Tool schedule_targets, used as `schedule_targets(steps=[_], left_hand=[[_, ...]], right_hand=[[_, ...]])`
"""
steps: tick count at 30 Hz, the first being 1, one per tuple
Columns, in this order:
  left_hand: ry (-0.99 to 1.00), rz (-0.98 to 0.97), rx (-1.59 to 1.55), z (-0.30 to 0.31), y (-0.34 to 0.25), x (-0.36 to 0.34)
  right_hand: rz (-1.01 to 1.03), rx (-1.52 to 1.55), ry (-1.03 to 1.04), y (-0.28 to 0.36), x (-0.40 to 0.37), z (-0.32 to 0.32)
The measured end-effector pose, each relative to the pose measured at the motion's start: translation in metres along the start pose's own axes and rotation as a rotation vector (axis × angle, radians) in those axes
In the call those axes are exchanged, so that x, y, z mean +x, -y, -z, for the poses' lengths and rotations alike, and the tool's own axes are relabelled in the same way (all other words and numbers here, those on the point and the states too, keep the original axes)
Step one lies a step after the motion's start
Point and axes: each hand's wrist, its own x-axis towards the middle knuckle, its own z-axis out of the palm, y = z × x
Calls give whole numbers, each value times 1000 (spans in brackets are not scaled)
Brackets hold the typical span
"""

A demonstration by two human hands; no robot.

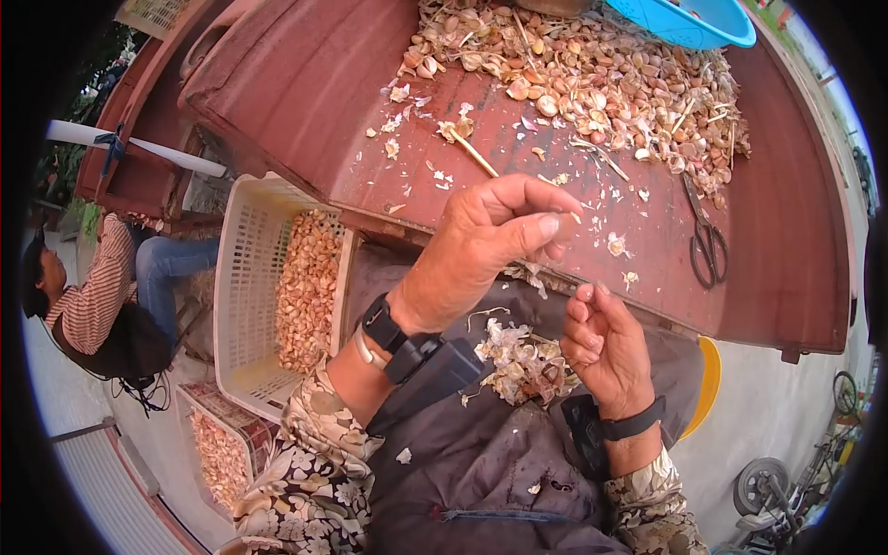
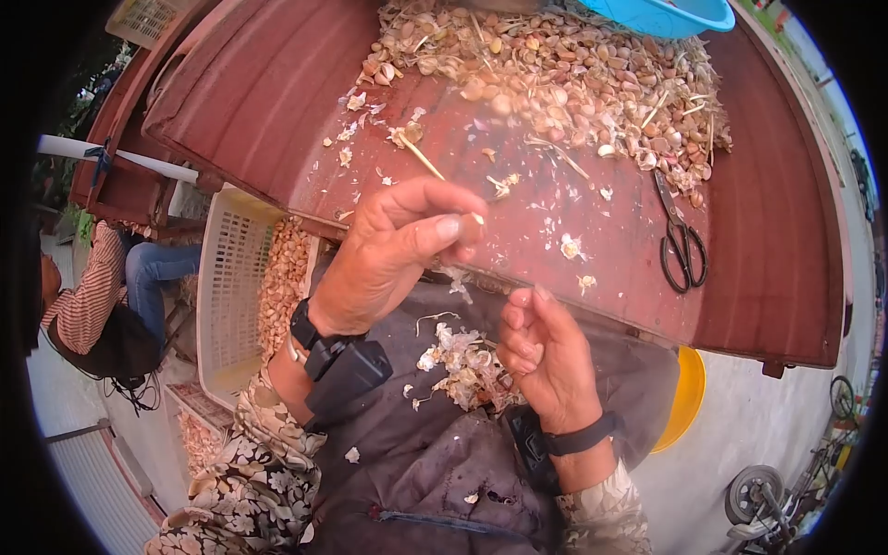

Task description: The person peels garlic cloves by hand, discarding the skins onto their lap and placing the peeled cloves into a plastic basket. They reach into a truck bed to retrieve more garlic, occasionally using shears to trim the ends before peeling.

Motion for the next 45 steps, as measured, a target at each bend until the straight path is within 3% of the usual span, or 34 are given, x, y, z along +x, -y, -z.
schedule_targets(steps=[2,3,5,6,8,11,13,14,16,19,20,22,23,24,25,26,28,32,34,36,38,41,42,44,45], left_hand=[[207,-293,-99,-18,-20,-40],[400,-406,-100,-26,-34,-52],[560,-579,-74,-45,-58,-80],[492,-654,-108,-56,-59,-96],[312,-811,-230,-83,-51,-124],[165,-857,-348,-85,-59,-138],[186,-952,-288,-68,-64,-137],[220,-1056,-215,-54,-66,-125],[237,-1170,-123,-36,-68,-117],[164,-1158,-83,-22,-73,-116],[147,-1144,-81,-19,-74,-116],[118,-917,-71,-14,-86,-126],[101,-706,-64,-9,-105,-141],[72,-686,-59,-8,-106,-145],[43,-665,-54,-6,-106,-149],[7,-831,-49,-7,-87,-143],[-50,-919,-37,-3,-72,-142],[-83,-635,-6,24,-78,-148],[-386,-527,-13,52,-74,-158],[-882,-442,413,101,-68,-182],[-906,-264,1856,139,-65,-206],[-862,-348,1725,123,-52,-199],[-826,-306,1485,120,-44,-194],[-741,-221,1024,115,-27,-179],[-644,-252,1127,106,-28,-160]], right_hand=[[-4,-37,-7,-10,8,-3],[-3,-57,-18,-19,17,-3],[0,-121,-32,-44,32,-31],[2,-165,-32,-64,36,-65],[-37,-221,208,-99,29,-129],[516,-1018,560,-102,58,-140],[612,-1112,273,-74,87,-138],[869,-1261,166,-58,120,-120],[1001,-1508,1,-25,157,-108],[1340,-1817,82,-3,211,-96],[1309,-1870,87,0,223,-91],[1237,-1971,100,1,239,-86],[1060,-2090,30,10,243,-86],[983,-2067,-1,12,239,-89],[767,-1783,5,18,234,-90],[561,-1493,8,22,227,-89],[478,-1112,43,23,205,-90],[285,-710,198,22,154,-83],[242,-604,258,19,123,-74],[281,-654,228,15,81,-67],[292,-945,63,9,39,-54],[118,-1292,85,-3,-31,-41],[91,-1356,43,0,-54,-34],[178,-1452,-118,23,-97,-13],[221,-1540,-283,36,-120,-11]])
